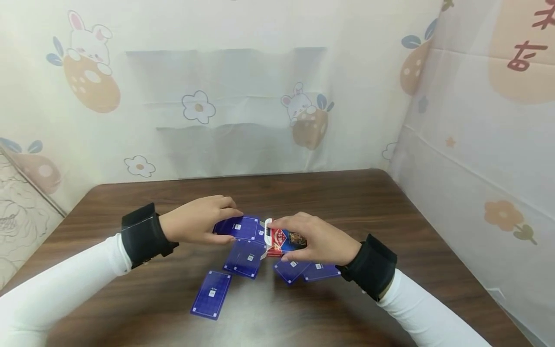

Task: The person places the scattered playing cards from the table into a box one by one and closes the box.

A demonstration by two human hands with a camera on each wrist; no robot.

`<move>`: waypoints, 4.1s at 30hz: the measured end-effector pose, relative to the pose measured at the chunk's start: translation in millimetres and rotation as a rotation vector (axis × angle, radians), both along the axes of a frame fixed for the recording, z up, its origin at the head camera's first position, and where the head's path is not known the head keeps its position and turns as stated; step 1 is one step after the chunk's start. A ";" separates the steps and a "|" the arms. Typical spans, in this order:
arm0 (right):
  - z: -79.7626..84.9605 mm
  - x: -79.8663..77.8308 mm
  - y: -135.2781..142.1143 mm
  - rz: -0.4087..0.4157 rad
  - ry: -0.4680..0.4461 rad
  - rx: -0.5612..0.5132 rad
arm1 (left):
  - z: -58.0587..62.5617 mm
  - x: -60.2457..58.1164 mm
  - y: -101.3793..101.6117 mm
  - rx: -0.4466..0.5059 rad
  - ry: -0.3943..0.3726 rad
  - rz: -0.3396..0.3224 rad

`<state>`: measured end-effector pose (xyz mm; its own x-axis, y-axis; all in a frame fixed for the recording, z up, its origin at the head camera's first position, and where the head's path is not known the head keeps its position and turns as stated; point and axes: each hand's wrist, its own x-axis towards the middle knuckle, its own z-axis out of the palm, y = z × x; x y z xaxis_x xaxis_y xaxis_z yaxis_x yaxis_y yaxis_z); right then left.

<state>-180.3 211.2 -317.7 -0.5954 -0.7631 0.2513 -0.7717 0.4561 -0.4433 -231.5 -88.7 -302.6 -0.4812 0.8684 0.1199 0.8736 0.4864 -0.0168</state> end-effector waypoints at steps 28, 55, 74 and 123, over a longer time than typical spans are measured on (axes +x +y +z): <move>0.3 -5.1 -13.7 0.034 -0.007 -0.002 | 4.3 35.1 0.4 0.050 0.021 0.055; -2.3 -3.5 -19.8 0.057 0.033 -0.033 | -7.3 38.5 20.6 0.125 -0.002 0.030; 2.2 -3.4 -13.3 0.012 -0.001 0.006 | -12.6 35.4 1.7 0.167 -0.161 0.148; 0.4 -0.2 -15.8 0.022 0.027 -0.014 | -12.4 40.5 13.7 0.231 -0.237 0.176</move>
<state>-180.5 195.4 -317.4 -0.5713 -0.7722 0.2782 -0.7933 0.4325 -0.4286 -191.0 -75.0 -315.0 -0.6587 0.7329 0.1702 0.7426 0.5969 0.3037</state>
